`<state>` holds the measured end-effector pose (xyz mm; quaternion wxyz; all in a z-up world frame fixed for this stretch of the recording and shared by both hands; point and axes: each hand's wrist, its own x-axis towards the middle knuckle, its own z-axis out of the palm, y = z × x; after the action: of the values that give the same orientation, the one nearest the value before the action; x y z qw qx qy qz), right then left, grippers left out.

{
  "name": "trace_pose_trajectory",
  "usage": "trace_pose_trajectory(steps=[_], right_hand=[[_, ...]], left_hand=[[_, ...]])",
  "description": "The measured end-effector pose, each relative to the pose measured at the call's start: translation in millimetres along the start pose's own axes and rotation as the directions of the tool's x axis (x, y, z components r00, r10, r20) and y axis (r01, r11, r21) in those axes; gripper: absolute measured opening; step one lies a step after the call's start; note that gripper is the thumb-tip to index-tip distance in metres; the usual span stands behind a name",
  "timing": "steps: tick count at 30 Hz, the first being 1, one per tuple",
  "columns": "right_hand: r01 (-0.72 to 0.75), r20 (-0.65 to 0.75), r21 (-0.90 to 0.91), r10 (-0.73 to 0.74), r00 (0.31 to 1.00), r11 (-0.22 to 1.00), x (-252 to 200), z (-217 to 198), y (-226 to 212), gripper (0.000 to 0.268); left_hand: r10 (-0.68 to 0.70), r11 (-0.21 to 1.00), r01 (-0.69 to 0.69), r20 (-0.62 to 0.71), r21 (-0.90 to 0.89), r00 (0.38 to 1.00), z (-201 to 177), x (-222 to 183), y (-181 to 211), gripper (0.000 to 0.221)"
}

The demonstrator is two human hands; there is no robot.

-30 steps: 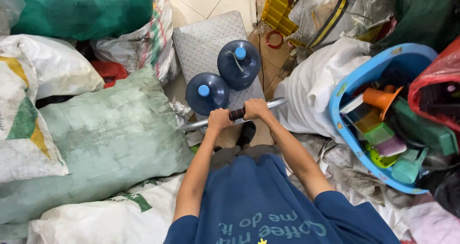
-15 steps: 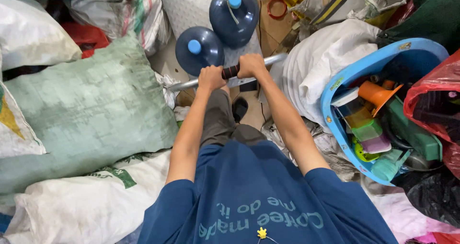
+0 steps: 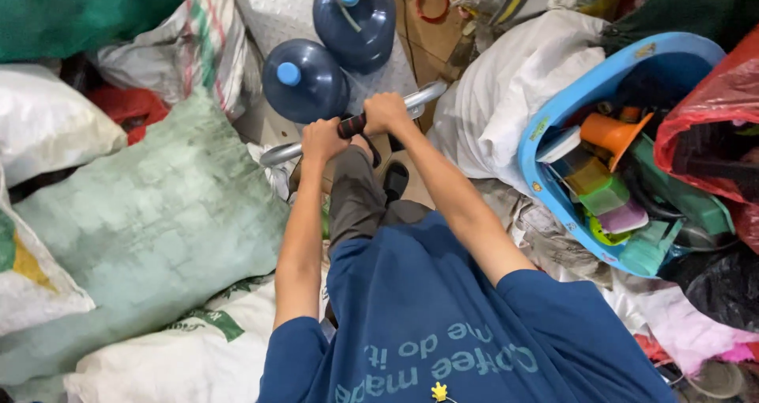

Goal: The person lifts a large woven sack and places it onto a metal hand truck. They then maneuver the hand truck through a cluttered room filled with bags and cardboard, pick up a second sack, and load it onto the hand truck. Finally, they pick up two large blue water jugs and place them on the hand truck as well.

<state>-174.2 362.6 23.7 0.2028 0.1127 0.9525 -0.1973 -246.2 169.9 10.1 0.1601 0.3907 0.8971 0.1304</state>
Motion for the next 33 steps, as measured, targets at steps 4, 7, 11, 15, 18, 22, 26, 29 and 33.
trace_pose_trajectory(steps=[4, 7, 11, 15, 18, 22, 26, 29, 33], right_hand=[[0.006, -0.019, 0.056, -0.005, 1.0, 0.998, 7.1, 5.0, 0.2, 0.031], [0.056, -0.051, 0.071, -0.053, 0.997, 0.996, 13.1, 15.8, 1.8, 0.03], [0.128, -0.015, 0.046, -0.127, 0.992, 0.991, 18.4, 20.2, 8.6, 0.032], [0.201, -0.019, 0.036, -0.2, 0.98, 0.979, 20.2, 16.1, 11.5, 0.03], [0.238, -0.008, 0.054, -0.238, 0.971, 0.97, 19.9, 16.2, 16.4, 0.031], [0.325, -0.039, 0.027, -0.324, 0.945, 0.945, 35.0, 27.0, 27.1, 0.03], [0.333, 0.039, 0.079, -0.337, 0.941, 0.94, 44.6, 24.2, 30.8, 0.03], [0.35, 0.108, 0.118, -0.362, 0.926, 0.929, 57.5, 25.1, 36.8, 0.033], [0.199, 0.357, 0.178, -0.252, 0.9, 0.964, 55.6, -4.7, 26.0, 0.043]], left_hand=[[-0.028, 0.998, 0.029, -0.018, 0.056, 0.999, -5.9, 3.9, -1.1, 0.032], [-0.053, 0.996, 0.053, -0.005, 0.07, 0.999, -8.5, 2.5, -3.7, 0.031], [-0.033, 0.996, 0.035, -0.035, 0.079, 0.999, 0.4, 4.1, -9.9, 0.033], [-0.068, 0.996, 0.067, 0.016, 0.055, 0.998, -8.3, 5.2, -6.6, 0.034], [-0.019, 0.999, 0.019, -0.003, 0.043, 1.0, -4.1, 5.4, -10.1, 0.033], [-0.004, 0.999, 0.003, 0.03, 0.039, 1.0, -12.7, 11.5, -9.7, 0.032], [0.004, 1.0, -0.005, 0.102, 0.009, 0.995, -22.8, 17.2, -8.7, 0.033], [0.006, 1.0, -0.005, 0.145, -0.007, 0.989, -29.1, 24.8, -10.4, 0.034], [0.018, 0.996, -0.001, 0.187, -0.091, 0.982, -32.3, 28.9, -14.3, 0.032]])
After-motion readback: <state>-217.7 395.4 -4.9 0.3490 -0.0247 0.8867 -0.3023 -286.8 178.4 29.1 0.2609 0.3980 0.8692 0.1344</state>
